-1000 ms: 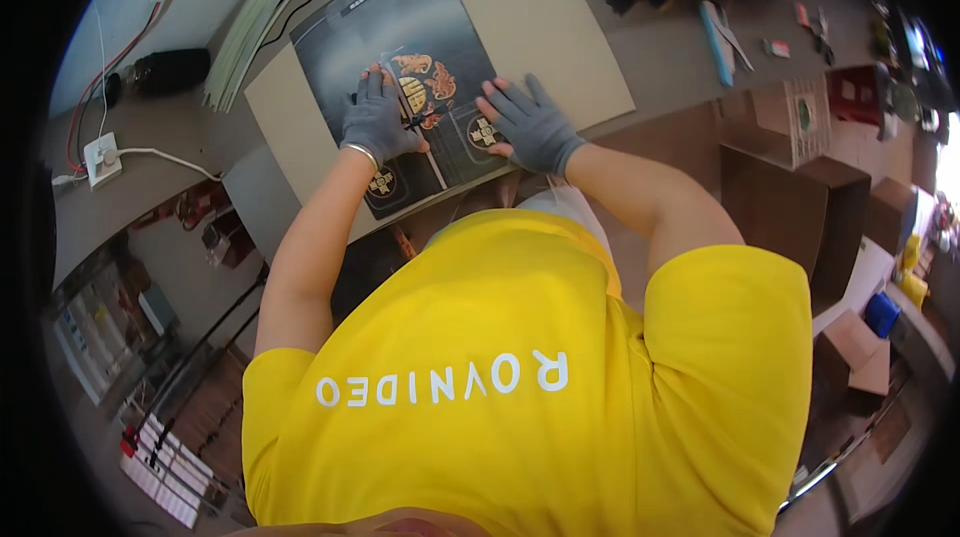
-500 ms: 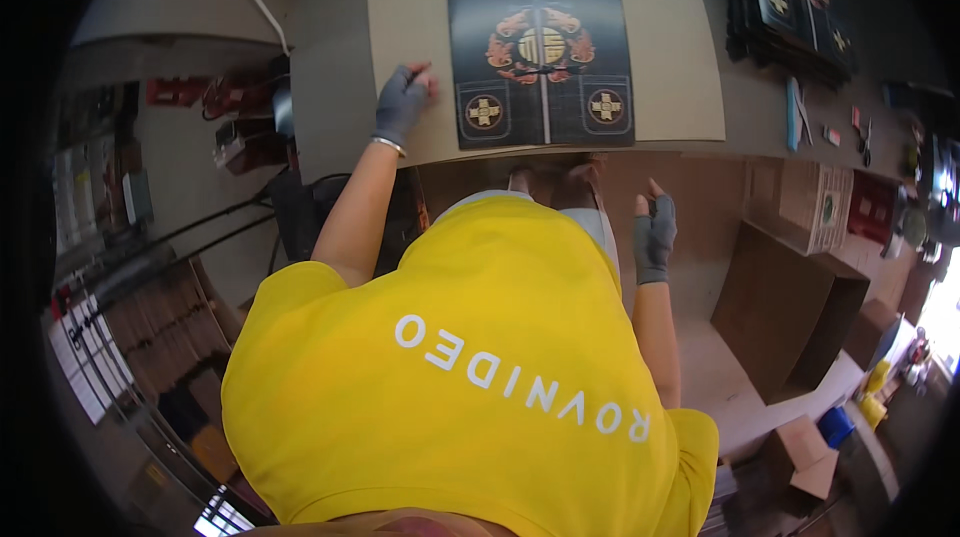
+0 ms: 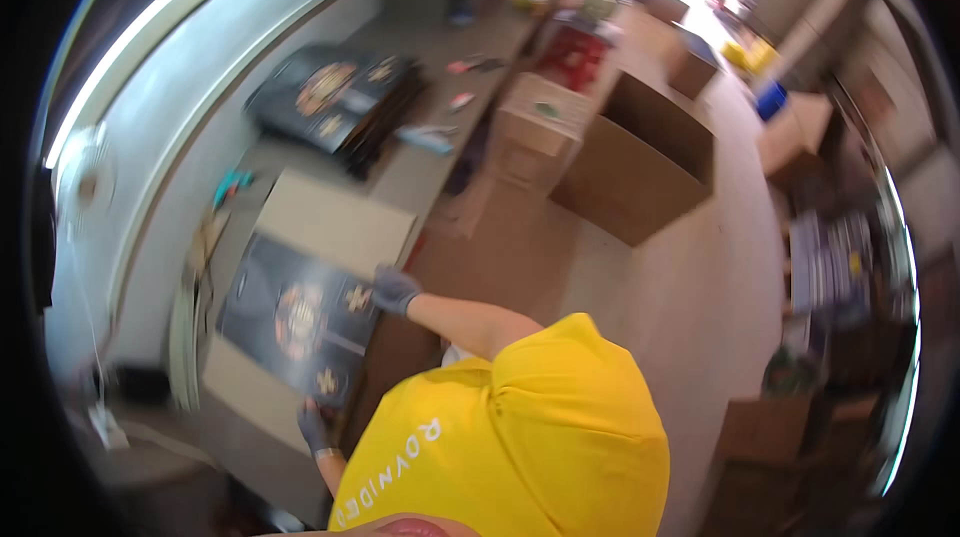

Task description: Folding and assembling printed decorative gift bags on a workbench.

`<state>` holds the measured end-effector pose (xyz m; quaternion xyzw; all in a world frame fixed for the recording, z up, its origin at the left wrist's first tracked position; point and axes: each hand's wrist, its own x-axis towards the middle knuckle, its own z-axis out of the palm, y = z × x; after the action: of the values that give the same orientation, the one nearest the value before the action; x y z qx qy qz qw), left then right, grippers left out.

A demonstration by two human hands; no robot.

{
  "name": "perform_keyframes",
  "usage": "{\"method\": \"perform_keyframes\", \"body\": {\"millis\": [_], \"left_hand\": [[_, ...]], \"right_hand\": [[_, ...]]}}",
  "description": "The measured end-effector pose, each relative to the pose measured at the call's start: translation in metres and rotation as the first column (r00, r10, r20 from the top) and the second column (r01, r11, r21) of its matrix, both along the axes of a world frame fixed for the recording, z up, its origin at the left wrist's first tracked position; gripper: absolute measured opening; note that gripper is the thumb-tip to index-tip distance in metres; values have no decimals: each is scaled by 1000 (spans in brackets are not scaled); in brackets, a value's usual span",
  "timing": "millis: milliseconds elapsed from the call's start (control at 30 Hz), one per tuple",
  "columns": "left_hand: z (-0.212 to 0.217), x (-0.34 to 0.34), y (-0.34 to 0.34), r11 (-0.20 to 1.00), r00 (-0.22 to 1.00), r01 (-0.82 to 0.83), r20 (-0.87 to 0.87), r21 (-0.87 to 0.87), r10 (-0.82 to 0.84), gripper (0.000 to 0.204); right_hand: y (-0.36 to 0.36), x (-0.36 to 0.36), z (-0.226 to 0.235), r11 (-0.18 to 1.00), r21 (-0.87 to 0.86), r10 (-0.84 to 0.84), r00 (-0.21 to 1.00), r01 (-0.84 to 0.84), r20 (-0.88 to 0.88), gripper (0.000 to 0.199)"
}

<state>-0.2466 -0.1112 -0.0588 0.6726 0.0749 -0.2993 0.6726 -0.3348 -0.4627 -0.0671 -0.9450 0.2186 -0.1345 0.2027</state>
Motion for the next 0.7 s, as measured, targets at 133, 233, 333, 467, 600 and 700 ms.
{"method": "perform_keyframes", "body": {"millis": [133,233,333,467,600,700], "left_hand": [[-43,13,32,955,940,110,-284,-276,-190,41],[-39,37,35,901,878,231,-320,-366,-356,52],[-61,55,22,874,856,364,-254,-323,-450,56],[-89,61,19,846,864,487,-23,-218,-503,56],[-103,65,30,888,880,458,157,-30,-448,56],[-3,-10,-34,864,860,449,154,227,-487,57]], "right_hand": [[3,-26,1,768,621,-186,982,158,-20,43],[5,-43,38,553,807,-223,970,209,-99,41],[11,-59,47,363,906,-260,957,218,-126,32],[15,-73,42,232,956,-381,921,180,-81,24],[-6,-73,10,484,871,-333,938,81,98,24],[-10,-79,16,317,947,-357,932,50,70,28]]}}
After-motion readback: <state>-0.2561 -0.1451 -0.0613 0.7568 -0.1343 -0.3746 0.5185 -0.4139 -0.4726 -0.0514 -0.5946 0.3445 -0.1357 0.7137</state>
